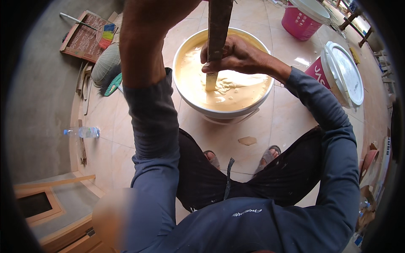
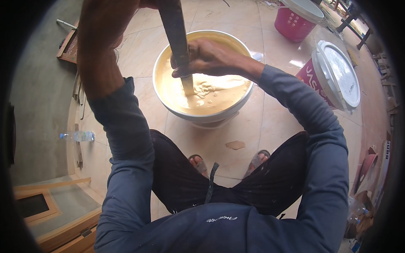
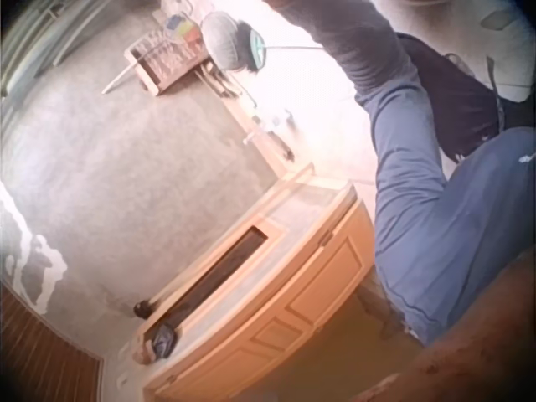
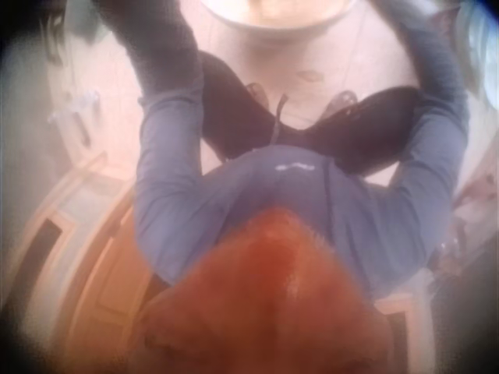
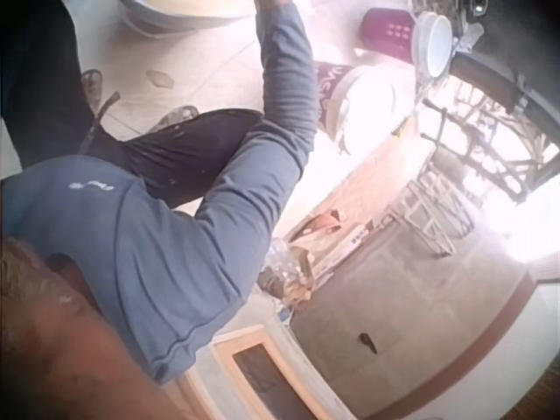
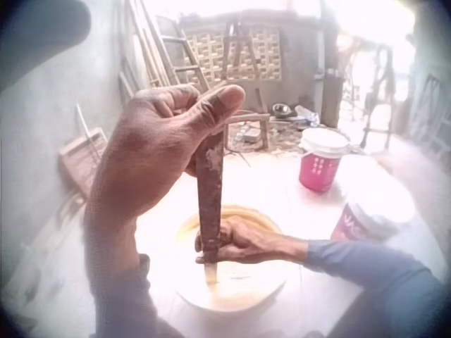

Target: The person sits on the floor and stirs a thick, creamy yellow substance in a white bucket using a flat wooden stick. The person continues mixing the substance throughout the clip.

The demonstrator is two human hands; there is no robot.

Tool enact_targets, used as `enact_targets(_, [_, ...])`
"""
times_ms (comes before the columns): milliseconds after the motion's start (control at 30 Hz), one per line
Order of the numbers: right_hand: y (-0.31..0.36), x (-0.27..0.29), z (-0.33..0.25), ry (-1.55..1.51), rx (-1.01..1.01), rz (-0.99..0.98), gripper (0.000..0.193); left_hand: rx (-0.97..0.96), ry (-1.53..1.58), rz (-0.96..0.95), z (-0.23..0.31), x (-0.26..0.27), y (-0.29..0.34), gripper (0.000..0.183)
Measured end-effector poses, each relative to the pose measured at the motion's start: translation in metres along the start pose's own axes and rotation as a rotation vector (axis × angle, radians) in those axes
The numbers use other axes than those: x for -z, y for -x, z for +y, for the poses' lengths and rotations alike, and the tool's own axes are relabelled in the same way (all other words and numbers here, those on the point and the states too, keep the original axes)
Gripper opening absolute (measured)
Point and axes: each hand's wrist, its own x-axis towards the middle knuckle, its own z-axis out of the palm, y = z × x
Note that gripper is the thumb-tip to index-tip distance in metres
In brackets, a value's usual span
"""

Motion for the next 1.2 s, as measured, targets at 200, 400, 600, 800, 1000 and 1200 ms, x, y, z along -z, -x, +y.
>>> enact_targets(200, [-0.021,0.009,-0.009,0.185,0.197,0.058,0.028,-0.197,0.088,0.113,0.012,0.007,0.013,0.051])
enact_targets(400, [-0.037,0.034,0.026,0.231,-0.048,0.132,0.034,-0.145,0.065,0.128,-0.033,-0.001,-0.011,0.048])
enact_targets(600, [-0.031,0.059,0.046,0.361,-0.322,0.014,0.031,-0.118,0.122,0.210,-0.106,-0.019,-0.036,0.045])
enact_targets(800, [-0.025,0.042,0.046,0.088,-0.456,-0.082,0.030,0.080,0.290,0.220,-0.141,-0.011,-0.039,0.042])
enact_targets(1000, [-0.023,0.011,0.029,-0.134,-0.248,-0.120,0.024,0.117,0.283,0.031,-0.086,0.009,-0.030,0.042])
enact_targets(1200, [-0.032,0.006,0.012,-0.026,-0.051,-0.051,0.021,-0.127,-0.050,0.323,-0.026,-0.015,0.002,0.050])
